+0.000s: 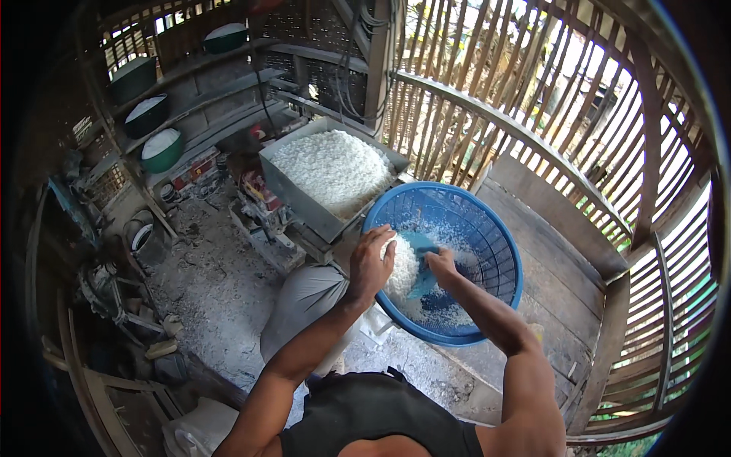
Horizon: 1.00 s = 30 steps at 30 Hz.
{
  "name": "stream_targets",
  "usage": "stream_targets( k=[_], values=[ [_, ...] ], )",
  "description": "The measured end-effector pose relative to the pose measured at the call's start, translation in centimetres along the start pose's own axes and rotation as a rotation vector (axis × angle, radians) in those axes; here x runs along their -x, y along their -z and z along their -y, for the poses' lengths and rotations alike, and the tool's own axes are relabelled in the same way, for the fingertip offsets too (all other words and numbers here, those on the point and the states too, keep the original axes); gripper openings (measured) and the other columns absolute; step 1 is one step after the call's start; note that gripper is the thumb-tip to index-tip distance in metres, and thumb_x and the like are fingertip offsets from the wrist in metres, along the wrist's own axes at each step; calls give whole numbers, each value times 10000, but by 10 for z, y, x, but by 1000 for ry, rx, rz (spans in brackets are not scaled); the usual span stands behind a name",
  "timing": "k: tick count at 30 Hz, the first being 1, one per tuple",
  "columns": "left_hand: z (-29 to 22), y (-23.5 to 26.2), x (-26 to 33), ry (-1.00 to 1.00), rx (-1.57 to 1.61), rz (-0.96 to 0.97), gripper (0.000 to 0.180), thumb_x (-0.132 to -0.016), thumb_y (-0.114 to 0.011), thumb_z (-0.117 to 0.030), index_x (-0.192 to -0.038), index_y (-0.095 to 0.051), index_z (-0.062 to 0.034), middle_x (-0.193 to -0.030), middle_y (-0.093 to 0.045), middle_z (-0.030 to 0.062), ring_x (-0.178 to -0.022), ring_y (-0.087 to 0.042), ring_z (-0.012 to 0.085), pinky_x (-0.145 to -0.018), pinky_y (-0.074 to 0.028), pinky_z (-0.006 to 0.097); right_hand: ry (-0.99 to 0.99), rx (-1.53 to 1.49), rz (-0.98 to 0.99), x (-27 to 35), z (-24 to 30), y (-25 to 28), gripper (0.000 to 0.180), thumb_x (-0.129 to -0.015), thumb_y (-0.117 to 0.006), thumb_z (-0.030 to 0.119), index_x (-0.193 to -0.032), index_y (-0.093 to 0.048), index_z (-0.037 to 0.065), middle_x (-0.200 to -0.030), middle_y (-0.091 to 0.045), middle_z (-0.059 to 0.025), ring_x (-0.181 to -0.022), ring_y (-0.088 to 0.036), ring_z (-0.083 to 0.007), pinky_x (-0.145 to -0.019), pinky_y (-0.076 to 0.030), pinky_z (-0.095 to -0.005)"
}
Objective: The person scoops white grain from a blue basin into a metal hopper using a blue scoop, then rubs their hands together and wipes the grain in the hopper.
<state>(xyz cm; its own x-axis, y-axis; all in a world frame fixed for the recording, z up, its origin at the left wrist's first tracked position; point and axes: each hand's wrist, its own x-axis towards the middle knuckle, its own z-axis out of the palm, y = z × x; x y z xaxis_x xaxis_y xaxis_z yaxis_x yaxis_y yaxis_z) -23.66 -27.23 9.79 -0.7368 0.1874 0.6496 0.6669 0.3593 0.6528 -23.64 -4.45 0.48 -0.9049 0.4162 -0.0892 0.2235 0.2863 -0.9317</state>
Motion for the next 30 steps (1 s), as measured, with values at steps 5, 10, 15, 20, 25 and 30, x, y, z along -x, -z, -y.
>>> stream_targets(
  k=[5, 10, 15, 20, 25, 30],
  values=[
    [-11, 3, 1, 35, 25, -19, 228, -817, -644, -88, -1026, -648, 2, -1151, -613, 150, -1075, -575, 315, -940, -453, 376, -254, -260, 27, 20, 36, 27, 275, -717, -534, 45, -940, -683, -14, -704, -571, -35, -558, -503, -138, -507, -394, -273],
    [-32, 9, -11, -57, 54, -34, 237, -835, -652, -118, -1057, -664, -37, -1199, -603, 135, -1142, -541, 313, -971, -422, 401, -174, -305, -82, 21, 19, 58, 264, -718, -524, 28, -927, -681, -7, -693, -557, -12, -526, -472, -127, -501, -391, -275],
    [-52, 10, -35, -122, 126, 22, 170, -834, -655, -117, -979, -672, -29, -1202, -599, 136, -1163, -528, 307, -991, -408, 390, -91, -328, -81, 33, 53, 42, 227, -726, -526, -5, -905, -664, -29, -723, -601, -35, -570, -530, -138, -520, -423, -284],
    [-47, 36, -90, -164, 42, 60, 177, -835, -649, -142, -982, -677, -48, -1129, -640, 125, -1112, -568, 291, -955, -438, 374, -56, -246, -166, 42, 131, 74, 82, -728, -545, 12, -771, -606, -22, -674, -546, -28, -546, -479, -136, -482, -392, -320],
    [-29, 87, -177, -106, -82, -79, 173, -835, -632, -161, -968, -685, -64, -991, -684, 129, -949, -644, 287, -861, -495, 376, 178, -225, -151, 6, 230, 72, 119, -752, -553, 64, -801, -624, -17, -663, -543, -20, -565, -489, -128, -491, -382, -302],
    [15, 133, -232, 109, -224, -95, 242, -826, -636, -219, -1016, -683, -75, -974, -697, 113, -917, -660, 280, -826, -512, 380, 491, 0, -191, -61, 300, 14, 310, -752, -563, 168, -968, -672, -26, -785, -665, -142, -693, -631, -220, -654, -481, -359]
  ],
)
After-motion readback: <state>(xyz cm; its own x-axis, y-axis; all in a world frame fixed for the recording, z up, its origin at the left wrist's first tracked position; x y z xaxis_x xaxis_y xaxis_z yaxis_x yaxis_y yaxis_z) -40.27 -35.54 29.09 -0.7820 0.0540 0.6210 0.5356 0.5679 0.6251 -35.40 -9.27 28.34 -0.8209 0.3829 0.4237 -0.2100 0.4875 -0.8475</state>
